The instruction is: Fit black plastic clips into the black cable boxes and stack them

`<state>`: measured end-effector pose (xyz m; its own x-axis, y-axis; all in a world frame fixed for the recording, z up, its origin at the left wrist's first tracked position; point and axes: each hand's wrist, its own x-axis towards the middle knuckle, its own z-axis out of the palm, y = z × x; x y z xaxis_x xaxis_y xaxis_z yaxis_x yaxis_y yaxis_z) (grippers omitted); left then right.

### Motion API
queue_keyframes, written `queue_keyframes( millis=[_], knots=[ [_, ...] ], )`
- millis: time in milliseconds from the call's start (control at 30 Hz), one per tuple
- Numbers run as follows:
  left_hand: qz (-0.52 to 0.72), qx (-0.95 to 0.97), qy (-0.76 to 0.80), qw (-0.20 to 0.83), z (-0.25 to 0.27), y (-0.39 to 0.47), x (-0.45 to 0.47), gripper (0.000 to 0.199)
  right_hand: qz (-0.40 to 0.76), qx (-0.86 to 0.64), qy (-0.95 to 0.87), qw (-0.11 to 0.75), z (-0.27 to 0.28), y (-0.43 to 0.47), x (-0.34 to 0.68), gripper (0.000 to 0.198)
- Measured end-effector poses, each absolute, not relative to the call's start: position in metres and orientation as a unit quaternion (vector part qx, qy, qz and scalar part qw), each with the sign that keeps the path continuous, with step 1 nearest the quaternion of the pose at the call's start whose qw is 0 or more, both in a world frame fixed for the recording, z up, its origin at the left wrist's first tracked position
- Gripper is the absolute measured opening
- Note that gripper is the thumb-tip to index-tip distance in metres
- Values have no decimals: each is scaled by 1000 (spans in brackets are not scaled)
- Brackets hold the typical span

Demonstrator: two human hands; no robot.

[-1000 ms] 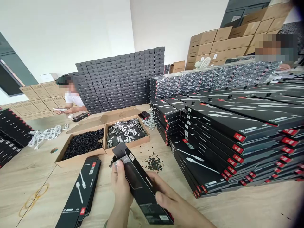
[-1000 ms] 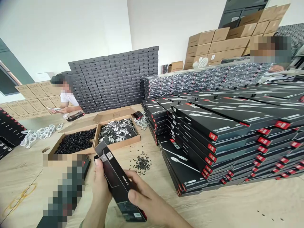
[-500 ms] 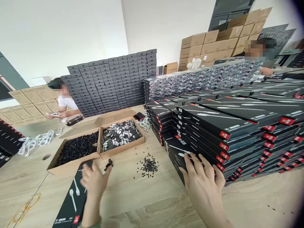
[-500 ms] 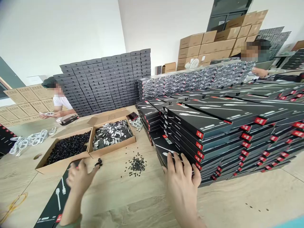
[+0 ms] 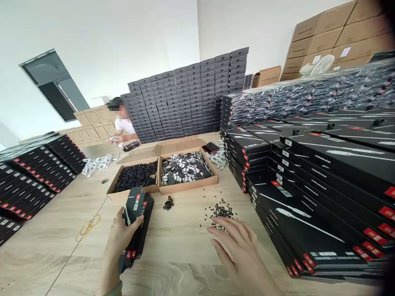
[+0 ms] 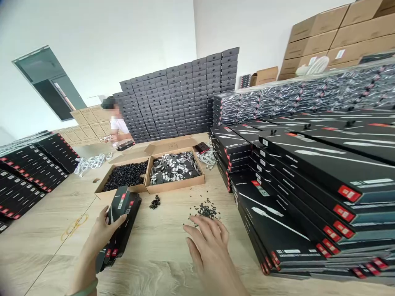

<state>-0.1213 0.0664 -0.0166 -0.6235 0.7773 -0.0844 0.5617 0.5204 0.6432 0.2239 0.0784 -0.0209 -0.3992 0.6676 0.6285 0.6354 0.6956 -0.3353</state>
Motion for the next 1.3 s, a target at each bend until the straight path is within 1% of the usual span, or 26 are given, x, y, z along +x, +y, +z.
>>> queue_keyframes(
  millis=[33, 67, 100, 133, 167, 200, 267, 333, 433, 500, 533, 600, 667, 733, 767, 800, 833, 867, 900, 933, 1000, 1033, 1067, 1100, 1233, 1300],
  knots=[
    [331, 400, 823, 229, -9, 60, -111, 95, 62, -381, -839, 383, -18, 81, 220, 25],
    [372, 412, 777, 299, -3, 53, -98, 86, 110, -373, -840, 379, -12, 84, 216, 25],
    [434, 397, 688, 426, 1, 47, -83, 79, 161, -367, -835, 376, -6, 87, 211, 26],
    [466, 357, 593, 551, 2, 41, -66, 78, 210, -362, -827, 376, 1, 91, 205, 26],
    [468, 308, 506, 656, 0, 36, -48, 80, 250, -358, -816, 380, 8, 95, 199, 27],
    [478, 267, 439, 712, -4, 32, -31, 78, 278, -355, -805, 385, 15, 100, 194, 27],
    [510, 238, 352, 748, -18, 30, 0, 68, 305, -360, -792, 387, 23, 110, 185, 23],
    [509, 217, 320, 769, -35, 32, 23, 61, 311, -387, -785, 369, 26, 119, 182, 23],
    [504, 221, 298, 780, -53, 39, 43, 62, 320, -418, -790, 313, 24, 130, 184, 30],
    [513, 244, 296, 768, -58, 42, 50, 63, 323, -405, -808, 281, 23, 134, 188, 45],
    [516, 254, 300, 761, -58, 43, 53, 63, 324, -395, -815, 274, 22, 135, 190, 52],
    [523, 264, 315, 746, -56, 44, 57, 64, 322, -392, -814, 284, 21, 137, 191, 56],
    [526, 252, 351, 732, -52, 43, 60, 59, 314, -419, -794, 309, 18, 135, 191, 51],
    [531, 209, 410, 712, -47, 42, 63, 50, 311, -450, -760, 351, 10, 131, 189, 32],
    [535, 186, 436, 699, -44, 42, 64, 47, 320, -458, -737, 379, 4, 127, 189, 29],
    [541, 167, 453, 688, -42, 43, 65, 45, 337, -464, -711, 408, -3, 122, 189, 43],
    [551, 153, 458, 681, -40, 43, 66, 45, 361, -468, -681, 432, -11, 116, 190, 62],
    [565, 144, 452, 676, -38, 44, 67, 45, 392, -472, -650, 448, -19, 109, 191, 75],
    [578, 136, 443, 672, -37, 45, 68, 44, 430, -477, -621, 450, -27, 102, 193, 79],
    [592, 121, 440, 664, -36, 47, 69, 42, 474, -474, -601, 435, -34, 95, 195, 76],
    [622, 78, 456, 632, -35, 49, 71, 40, 567, -440, -589, 372, -45, 84, 201, 59],
    [635, 62, 463, 615, -34, 50, 72, 41, 602, -418, -589, 341, -48, 80, 205, 52],
    [643, 57, 467, 605, -34, 51, 72, 41, 620, -404, -591, 320, -49, 78, 207, 50],
    [649, 60, 467, 597, -33, 52, 71, 42, 621, -405, -594, 312, -50, 77, 210, 50],
    [670, 68, 487, 556, -34, 61, 60, 47, 560, -458, -609, 325, -45, 80, 213, 47],
    [688, 43, 512, 513, -36, 65, 54, 52, 595, -430, -594, 330, -44, 83, 211, 42]
  ],
)
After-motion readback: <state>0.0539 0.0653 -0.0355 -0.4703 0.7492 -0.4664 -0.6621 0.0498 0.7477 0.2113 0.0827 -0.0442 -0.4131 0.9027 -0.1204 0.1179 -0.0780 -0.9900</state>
